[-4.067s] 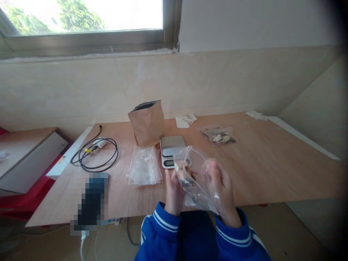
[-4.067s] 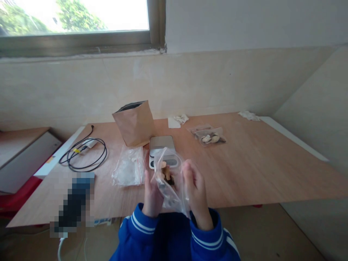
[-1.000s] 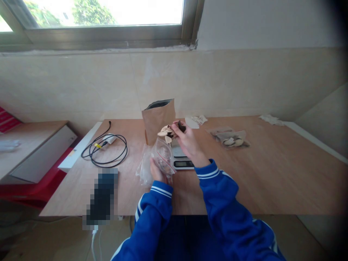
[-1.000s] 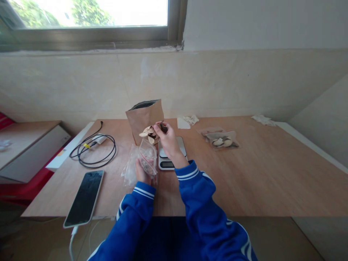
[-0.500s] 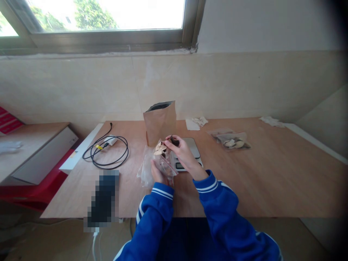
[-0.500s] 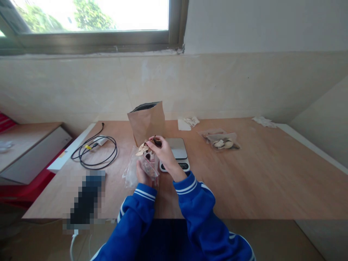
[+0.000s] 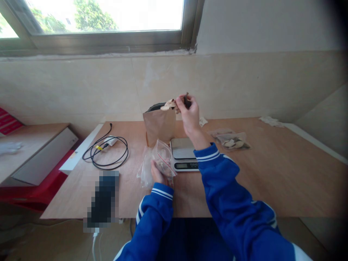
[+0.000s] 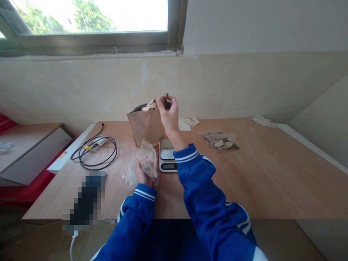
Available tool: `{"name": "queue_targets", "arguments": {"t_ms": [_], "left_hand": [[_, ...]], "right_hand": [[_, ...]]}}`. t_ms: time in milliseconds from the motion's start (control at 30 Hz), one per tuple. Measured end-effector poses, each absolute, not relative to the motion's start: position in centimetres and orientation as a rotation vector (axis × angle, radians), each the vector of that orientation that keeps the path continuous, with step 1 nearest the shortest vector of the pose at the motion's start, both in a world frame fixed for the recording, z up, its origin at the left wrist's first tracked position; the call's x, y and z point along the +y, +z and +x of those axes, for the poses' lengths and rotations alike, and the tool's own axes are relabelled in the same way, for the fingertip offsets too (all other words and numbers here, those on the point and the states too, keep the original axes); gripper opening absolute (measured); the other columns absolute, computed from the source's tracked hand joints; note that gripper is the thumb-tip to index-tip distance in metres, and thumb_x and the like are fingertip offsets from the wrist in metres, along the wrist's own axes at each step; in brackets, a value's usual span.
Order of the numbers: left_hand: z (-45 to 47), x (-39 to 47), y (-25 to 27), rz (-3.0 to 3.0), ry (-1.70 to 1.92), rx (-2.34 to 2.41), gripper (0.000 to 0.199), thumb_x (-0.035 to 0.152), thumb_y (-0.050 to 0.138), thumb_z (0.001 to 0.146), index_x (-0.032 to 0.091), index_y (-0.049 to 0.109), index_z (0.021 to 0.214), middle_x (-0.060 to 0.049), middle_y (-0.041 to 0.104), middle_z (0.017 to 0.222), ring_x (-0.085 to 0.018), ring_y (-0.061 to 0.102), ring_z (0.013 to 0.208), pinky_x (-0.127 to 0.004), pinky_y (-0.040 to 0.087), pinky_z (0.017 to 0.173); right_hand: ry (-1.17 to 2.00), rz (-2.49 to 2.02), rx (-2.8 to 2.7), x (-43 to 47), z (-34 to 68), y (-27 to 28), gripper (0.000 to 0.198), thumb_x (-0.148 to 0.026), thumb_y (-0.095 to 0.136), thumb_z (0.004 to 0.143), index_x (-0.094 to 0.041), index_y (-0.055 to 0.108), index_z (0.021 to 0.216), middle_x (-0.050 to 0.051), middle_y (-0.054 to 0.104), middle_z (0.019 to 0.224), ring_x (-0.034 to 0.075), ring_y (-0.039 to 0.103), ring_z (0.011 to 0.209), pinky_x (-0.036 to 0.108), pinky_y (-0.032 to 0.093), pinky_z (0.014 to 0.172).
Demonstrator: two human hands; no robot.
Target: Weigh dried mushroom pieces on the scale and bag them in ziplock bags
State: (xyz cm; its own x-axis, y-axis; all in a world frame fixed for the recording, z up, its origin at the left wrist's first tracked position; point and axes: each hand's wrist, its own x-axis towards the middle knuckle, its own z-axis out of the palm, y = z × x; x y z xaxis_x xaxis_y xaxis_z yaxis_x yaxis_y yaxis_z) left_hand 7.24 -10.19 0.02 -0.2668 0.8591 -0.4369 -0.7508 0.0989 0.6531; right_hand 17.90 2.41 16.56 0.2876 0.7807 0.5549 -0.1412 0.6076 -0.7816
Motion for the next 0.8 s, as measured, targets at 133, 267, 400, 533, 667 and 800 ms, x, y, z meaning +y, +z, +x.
{"name": "queue_targets", "arguments": {"t_ms": [133, 267, 400, 533, 667, 800], "left_hand": [[7.2, -10.3, 0.2, 0.136, 1.530, 0.988, 0.050, 0.061, 0.045, 0.085, 0.016, 0.065, 0.081, -0.007, 0.066, 0.069, -0.022, 0.066, 0.068, -0.037, 0.054, 0.077], [7.3, -10.4, 0.6, 0.124, 1.522, 0.996, 0.051, 0.059, 0.044, 0.087, 0.014, 0.065, 0.080, -0.008, 0.066, 0.067, -0.021, 0.066, 0.066, -0.037, 0.054, 0.076], [7.4, -10.5, 1.0, 0.116, 1.527, 1.023, 0.046, 0.052, 0.037, 0.092, 0.018, 0.065, 0.083, -0.006, 0.064, 0.063, -0.021, 0.065, 0.063, -0.038, 0.053, 0.075], [7.4, -10.5, 1.2, 0.130, 1.539, 1.046, 0.044, 0.052, 0.039, 0.092, 0.018, 0.066, 0.082, -0.007, 0.065, 0.062, -0.023, 0.064, 0.064, -0.039, 0.053, 0.075], [7.5, -10.5, 1.6, 0.099, 1.552, 1.033, 0.044, 0.045, 0.036, 0.095, 0.018, 0.066, 0.079, -0.006, 0.064, 0.061, -0.020, 0.063, 0.058, -0.034, 0.053, 0.067], [7.5, -10.6, 2.1, 0.060, 1.536, 1.019, 0.044, 0.040, 0.034, 0.096, 0.015, 0.064, 0.077, -0.005, 0.062, 0.056, -0.018, 0.061, 0.052, -0.031, 0.052, 0.058]], "right_hand": [[0.421, -0.658, -1.321, 6.9, 16.6, 18.7, 0.039, -0.052, 0.056, 0.088, -0.024, 0.050, 0.115, 0.007, 0.060, 0.112, 0.018, 0.060, 0.109, 0.037, 0.050, 0.094], [0.311, -0.710, -1.461, 7.7, 15.0, 17.4, 0.035, -0.047, 0.053, 0.091, -0.024, 0.049, 0.117, 0.007, 0.060, 0.110, 0.019, 0.060, 0.110, 0.039, 0.047, 0.097], [0.271, -0.768, -1.526, 7.0, 14.3, 15.3, 0.029, -0.042, 0.054, 0.092, -0.023, 0.050, 0.113, 0.008, 0.060, 0.108, 0.020, 0.058, 0.111, 0.039, 0.045, 0.100], [0.299, -0.768, -1.542, 7.0, 14.6, 14.9, 0.026, -0.038, 0.056, 0.091, -0.023, 0.051, 0.111, 0.008, 0.061, 0.108, 0.020, 0.058, 0.110, 0.039, 0.044, 0.101], [0.278, -0.800, -1.596, 7.0, 14.9, 15.5, 0.021, -0.029, 0.056, 0.090, -0.022, 0.051, 0.109, 0.008, 0.061, 0.107, 0.019, 0.059, 0.107, 0.038, 0.044, 0.099], [0.224, -0.940, -1.730, 6.2, 15.1, 16.7, 0.022, -0.017, 0.052, 0.086, -0.019, 0.051, 0.108, 0.009, 0.061, 0.107, 0.020, 0.058, 0.104, 0.036, 0.045, 0.095]]}}
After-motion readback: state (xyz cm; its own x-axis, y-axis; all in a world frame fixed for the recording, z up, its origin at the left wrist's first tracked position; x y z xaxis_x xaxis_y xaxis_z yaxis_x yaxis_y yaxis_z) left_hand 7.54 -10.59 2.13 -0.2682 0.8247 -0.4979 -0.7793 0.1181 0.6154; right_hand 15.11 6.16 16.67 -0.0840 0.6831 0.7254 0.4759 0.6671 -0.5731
